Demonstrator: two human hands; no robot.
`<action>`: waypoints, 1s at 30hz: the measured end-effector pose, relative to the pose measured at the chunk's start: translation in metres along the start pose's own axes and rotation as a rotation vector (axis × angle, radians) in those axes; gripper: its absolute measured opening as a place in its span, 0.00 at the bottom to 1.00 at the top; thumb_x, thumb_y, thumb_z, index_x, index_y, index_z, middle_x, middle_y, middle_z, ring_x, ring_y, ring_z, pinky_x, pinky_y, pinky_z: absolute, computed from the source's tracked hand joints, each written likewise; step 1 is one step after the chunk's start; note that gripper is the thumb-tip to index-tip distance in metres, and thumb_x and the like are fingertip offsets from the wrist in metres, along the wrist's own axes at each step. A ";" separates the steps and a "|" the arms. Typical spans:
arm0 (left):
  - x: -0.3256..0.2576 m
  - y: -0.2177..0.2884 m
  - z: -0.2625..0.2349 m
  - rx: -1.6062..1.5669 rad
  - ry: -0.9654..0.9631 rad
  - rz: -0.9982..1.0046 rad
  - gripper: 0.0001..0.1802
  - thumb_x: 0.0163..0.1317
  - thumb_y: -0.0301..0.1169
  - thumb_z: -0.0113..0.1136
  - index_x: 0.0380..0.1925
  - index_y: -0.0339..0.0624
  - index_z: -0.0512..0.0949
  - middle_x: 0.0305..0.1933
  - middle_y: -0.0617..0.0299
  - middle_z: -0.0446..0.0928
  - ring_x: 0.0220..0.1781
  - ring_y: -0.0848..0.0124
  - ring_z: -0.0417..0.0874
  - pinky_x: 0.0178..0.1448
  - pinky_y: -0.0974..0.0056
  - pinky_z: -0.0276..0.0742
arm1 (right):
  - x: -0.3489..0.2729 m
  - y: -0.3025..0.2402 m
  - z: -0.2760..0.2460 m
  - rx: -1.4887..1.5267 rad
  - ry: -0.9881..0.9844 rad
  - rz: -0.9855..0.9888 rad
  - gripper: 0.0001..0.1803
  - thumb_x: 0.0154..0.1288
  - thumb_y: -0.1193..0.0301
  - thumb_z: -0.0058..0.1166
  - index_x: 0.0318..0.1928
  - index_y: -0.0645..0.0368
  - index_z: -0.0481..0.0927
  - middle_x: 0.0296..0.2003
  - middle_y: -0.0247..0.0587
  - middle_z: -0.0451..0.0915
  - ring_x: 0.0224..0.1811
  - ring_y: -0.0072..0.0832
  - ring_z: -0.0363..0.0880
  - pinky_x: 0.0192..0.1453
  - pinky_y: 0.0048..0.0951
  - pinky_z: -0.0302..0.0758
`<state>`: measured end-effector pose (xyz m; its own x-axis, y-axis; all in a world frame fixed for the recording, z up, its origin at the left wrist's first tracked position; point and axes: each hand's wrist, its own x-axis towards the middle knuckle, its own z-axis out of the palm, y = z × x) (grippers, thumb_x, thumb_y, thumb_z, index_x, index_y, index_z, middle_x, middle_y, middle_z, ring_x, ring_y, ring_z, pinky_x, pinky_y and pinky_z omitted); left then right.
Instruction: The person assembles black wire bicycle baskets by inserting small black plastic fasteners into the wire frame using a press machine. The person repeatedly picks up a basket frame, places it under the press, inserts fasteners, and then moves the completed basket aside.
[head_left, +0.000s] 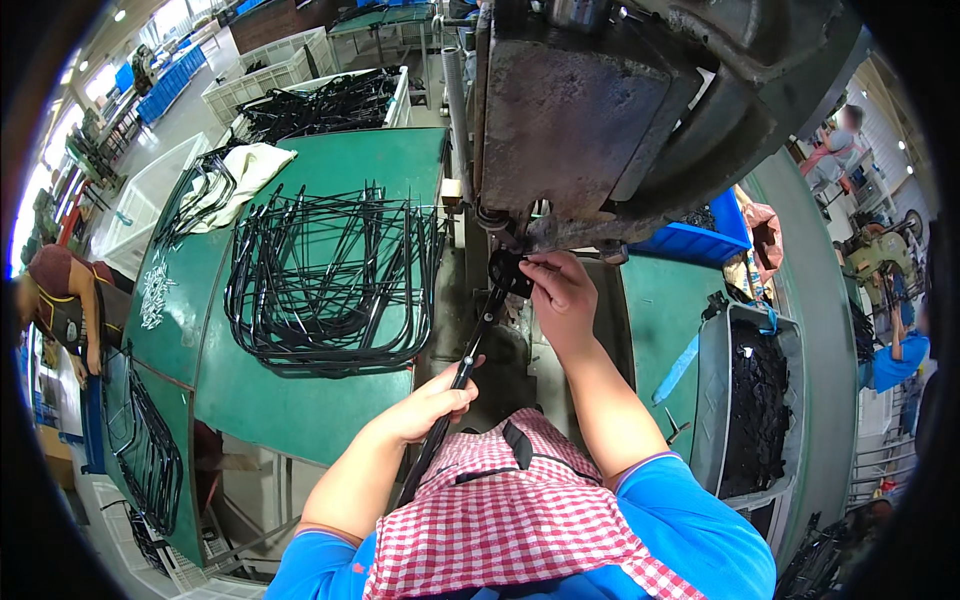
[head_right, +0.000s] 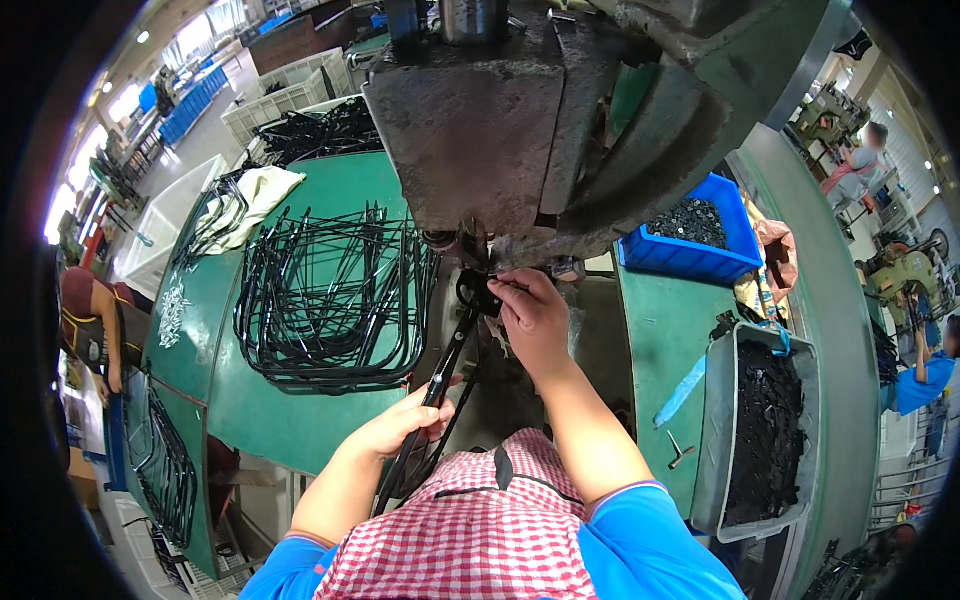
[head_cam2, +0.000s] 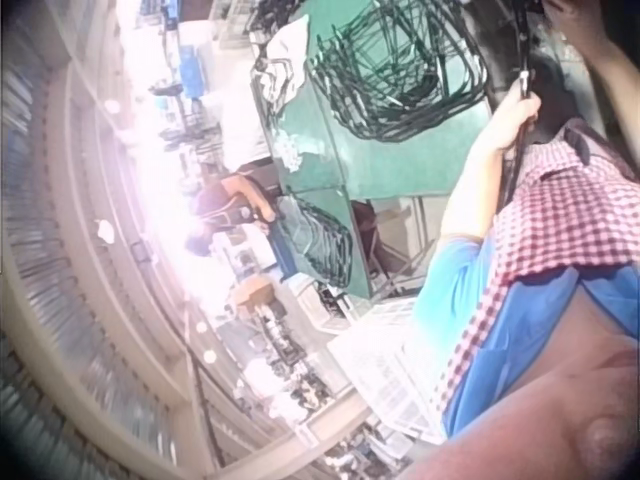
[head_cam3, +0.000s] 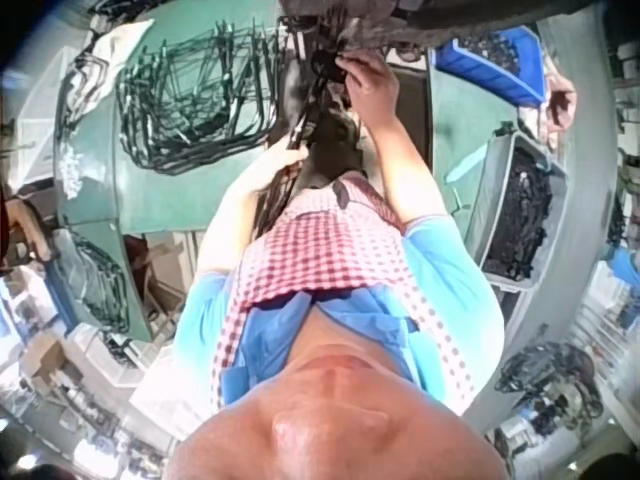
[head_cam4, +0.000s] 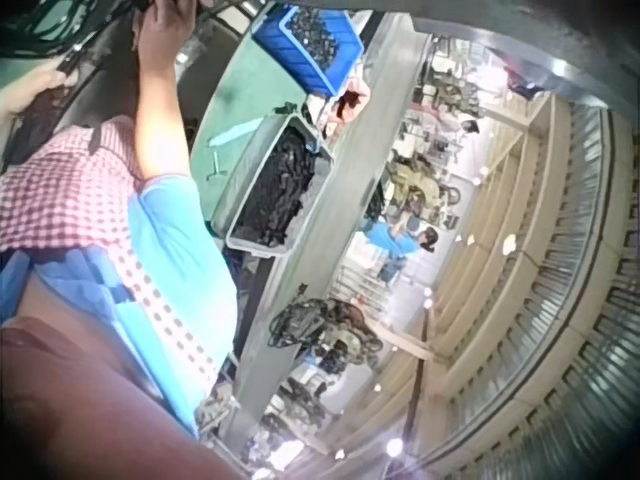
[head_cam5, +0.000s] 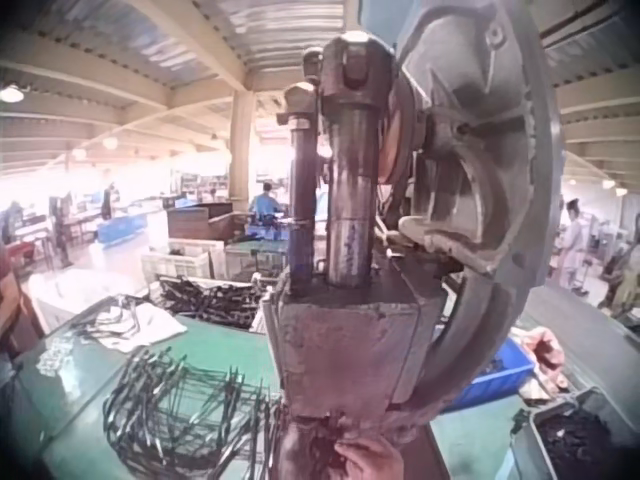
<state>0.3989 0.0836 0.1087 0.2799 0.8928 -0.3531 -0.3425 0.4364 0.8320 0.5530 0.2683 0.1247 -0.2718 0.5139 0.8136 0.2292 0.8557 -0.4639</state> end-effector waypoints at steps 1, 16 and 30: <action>0.000 0.000 -0.001 -0.006 0.000 0.001 0.44 0.56 0.46 0.57 0.68 0.40 0.51 0.34 0.71 0.63 0.31 0.80 0.65 0.36 0.73 0.63 | 0.001 -0.001 0.001 0.005 0.014 -0.005 0.16 0.43 0.88 0.58 0.34 0.58 0.84 0.36 0.40 0.80 0.36 0.32 0.81 0.37 0.28 0.77; 0.003 -0.004 -0.005 0.047 0.000 0.046 0.36 0.59 0.40 0.54 0.65 0.40 0.57 0.32 0.71 0.66 0.29 0.78 0.65 0.35 0.71 0.64 | -0.020 0.003 -0.006 -0.011 -0.058 0.054 0.17 0.49 0.86 0.58 0.41 0.58 0.80 0.46 0.42 0.77 0.44 0.36 0.80 0.46 0.31 0.77; -0.006 0.011 -0.002 0.064 -0.063 0.056 0.35 0.61 0.39 0.53 0.64 0.35 0.56 0.34 0.69 0.65 0.34 0.78 0.68 0.41 0.70 0.70 | -0.123 0.005 -0.058 0.092 -0.385 0.645 0.08 0.57 0.78 0.54 0.37 0.59 0.82 0.38 0.42 0.80 0.42 0.38 0.80 0.47 0.32 0.75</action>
<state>0.3916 0.0827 0.1189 0.3186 0.9057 -0.2797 -0.3019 0.3766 0.8758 0.6422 0.2053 0.0426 -0.4213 0.8848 0.1989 0.3794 0.3712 -0.8475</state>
